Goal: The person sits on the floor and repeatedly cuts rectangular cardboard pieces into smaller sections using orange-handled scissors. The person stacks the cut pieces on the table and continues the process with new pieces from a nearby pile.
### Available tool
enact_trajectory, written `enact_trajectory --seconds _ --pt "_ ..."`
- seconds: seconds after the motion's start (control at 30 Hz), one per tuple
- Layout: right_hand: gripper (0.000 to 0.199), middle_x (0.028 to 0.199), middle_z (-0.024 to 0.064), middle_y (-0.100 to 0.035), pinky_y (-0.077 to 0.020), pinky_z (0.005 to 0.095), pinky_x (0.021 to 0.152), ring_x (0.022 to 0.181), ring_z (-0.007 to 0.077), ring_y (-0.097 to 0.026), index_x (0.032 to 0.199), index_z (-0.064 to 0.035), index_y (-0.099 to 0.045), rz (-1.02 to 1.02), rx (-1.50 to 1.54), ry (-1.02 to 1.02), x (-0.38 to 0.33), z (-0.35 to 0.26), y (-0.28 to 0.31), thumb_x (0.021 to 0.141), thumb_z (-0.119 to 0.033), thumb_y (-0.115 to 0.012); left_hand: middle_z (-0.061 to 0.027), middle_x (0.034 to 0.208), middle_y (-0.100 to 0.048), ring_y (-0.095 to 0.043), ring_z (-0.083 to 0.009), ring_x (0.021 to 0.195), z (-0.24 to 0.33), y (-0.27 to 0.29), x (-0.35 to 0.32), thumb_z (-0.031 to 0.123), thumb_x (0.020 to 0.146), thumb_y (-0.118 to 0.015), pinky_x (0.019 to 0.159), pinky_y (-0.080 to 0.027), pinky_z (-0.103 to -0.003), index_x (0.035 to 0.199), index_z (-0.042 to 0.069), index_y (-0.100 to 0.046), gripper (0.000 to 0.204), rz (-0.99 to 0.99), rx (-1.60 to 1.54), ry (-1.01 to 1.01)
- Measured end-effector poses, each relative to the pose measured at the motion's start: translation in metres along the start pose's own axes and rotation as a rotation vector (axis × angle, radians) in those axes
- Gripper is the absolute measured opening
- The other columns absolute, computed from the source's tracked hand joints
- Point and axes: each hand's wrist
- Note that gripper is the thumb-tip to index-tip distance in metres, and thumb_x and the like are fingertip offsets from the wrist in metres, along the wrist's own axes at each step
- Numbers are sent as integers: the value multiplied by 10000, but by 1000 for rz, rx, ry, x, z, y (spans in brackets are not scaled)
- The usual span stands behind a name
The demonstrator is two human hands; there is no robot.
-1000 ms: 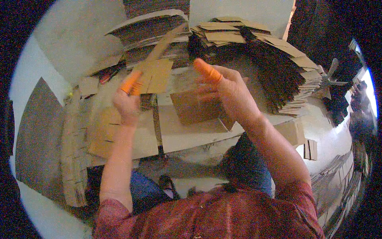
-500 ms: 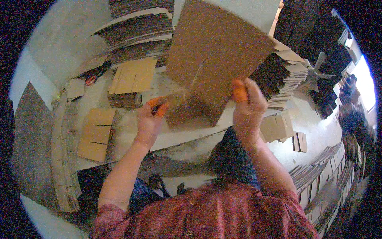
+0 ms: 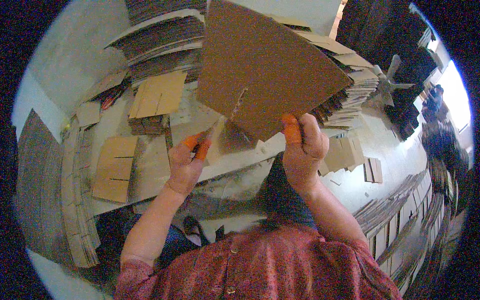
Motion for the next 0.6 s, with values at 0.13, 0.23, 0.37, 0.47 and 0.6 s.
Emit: enact_trajectory --seconds 0.13,0.23,0.37,0.47,0.6 --pt "175 534 101 -460 -343 301 425 431 202 -394 694 -48 -483 -55 -101 78 -6 1 3 802 -63 -620 -134 739 -638 -633 -225 635 5 -2 -1 85 767 -658 572 -490 -311 904 32 -642 148 -14 7 -31" --pt "189 533 118 -439 -338 311 420 427 224 -380 683 -50 -472 -33 -104 45 -6 2 6 802 -65 -618 -135 741 -639 -636 -232 640 2 -3 -2 80 751 -674 575 -492 -314 894 31 -639 155 22 -69 -45" --pt "212 530 124 -421 -329 321 411 424 259 -362 673 -52 -452 -91 -145 72 -11 8 5 796 -69 -624 -135 772 -642 -634 -254 655 11 -2 -2 67 736 -685 576 -489 -318 895 36 -634 170 -44 9 -109" --pt "202 533 122 -433 -335 330 407 420 269 -396 691 -55 -457 -110 -116 99 -14 8 1 785 -74 -635 -132 793 -643 -631 -265 670 11 -2 -4 63 736 -683 575 -486 -321 902 45 -635 174 -51 -18 -128" --pt "153 541 121 -463 -354 326 412 419 267 -429 718 -57 -496 -155 -179 123 -18 10 3 782 -69 -634 -129 799 -647 -635 -255 679 16 2 -2 54 739 -677 582 -488 -318 912 52 -643 177 -57 -60 -96"
Point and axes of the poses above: each hand's wrist, its own x-axis towards the middle knuckle, its own y-axis out of the back of the hand, z = x × y
